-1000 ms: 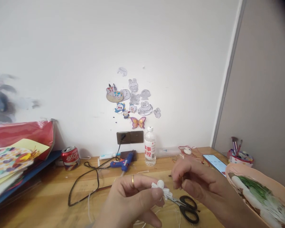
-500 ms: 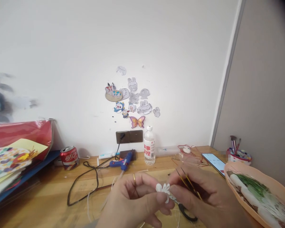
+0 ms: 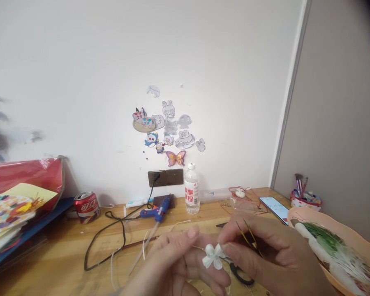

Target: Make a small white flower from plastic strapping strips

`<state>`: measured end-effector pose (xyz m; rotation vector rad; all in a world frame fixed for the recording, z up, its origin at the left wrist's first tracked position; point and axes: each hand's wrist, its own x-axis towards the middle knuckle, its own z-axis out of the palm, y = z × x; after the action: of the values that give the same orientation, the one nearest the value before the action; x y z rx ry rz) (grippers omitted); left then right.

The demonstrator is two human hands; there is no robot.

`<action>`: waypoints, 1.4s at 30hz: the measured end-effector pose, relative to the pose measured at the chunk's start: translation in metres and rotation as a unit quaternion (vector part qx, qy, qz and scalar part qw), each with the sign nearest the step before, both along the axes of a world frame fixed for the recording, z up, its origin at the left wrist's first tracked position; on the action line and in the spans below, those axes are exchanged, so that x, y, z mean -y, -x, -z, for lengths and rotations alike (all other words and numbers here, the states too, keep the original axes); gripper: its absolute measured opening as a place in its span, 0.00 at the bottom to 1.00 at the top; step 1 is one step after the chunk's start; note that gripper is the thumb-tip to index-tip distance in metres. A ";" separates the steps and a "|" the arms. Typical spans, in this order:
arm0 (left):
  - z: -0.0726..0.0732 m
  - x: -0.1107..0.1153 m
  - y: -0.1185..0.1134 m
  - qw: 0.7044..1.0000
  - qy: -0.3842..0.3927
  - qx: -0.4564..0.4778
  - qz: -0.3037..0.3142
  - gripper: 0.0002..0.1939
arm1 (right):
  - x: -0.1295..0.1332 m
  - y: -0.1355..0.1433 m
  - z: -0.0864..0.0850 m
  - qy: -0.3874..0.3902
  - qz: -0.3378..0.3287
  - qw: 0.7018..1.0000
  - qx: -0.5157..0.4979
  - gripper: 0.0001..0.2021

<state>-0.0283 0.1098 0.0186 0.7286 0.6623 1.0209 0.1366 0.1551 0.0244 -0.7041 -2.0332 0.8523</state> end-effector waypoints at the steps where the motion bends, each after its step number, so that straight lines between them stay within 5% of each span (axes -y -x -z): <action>1: 0.000 0.000 0.000 0.999 0.012 0.022 0.020 0.14 | 0.000 0.001 0.000 -0.008 0.003 1.000 0.002 0.06; 5: 0.004 0.000 -0.002 0.997 0.020 0.057 0.044 0.07 | 0.001 0.002 0.000 -0.039 0.001 0.999 0.009 0.05; 8: 0.006 -0.001 -0.002 0.999 -0.010 0.036 0.019 0.08 | 0.002 -0.001 0.000 -0.062 -0.010 0.998 -0.005 0.02; 12: 0.001 0.001 -0.002 1.000 0.007 0.003 -0.030 0.12 | 0.003 -0.007 -0.001 -0.090 -0.021 0.995 -0.045 0.10; 20: -0.009 0.008 -0.005 0.991 -0.029 -0.050 -0.125 0.10 | -0.002 -0.012 -0.003 -0.021 -0.050 0.998 0.022 0.03; 34: -0.004 0.008 -0.001 0.994 0.009 -0.049 -0.100 0.08 | -0.009 -0.012 -0.008 -0.152 -0.031 0.984 0.085 0.04; 42: -0.002 0.004 -0.002 0.997 0.008 -0.023 -0.075 0.07 | -0.006 -0.009 -0.009 -0.154 -0.022 0.985 0.077 0.05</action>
<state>-0.0261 0.1053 0.0210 0.6973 0.7739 1.1371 0.1457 0.1616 0.0329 -0.5666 -2.2621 0.5025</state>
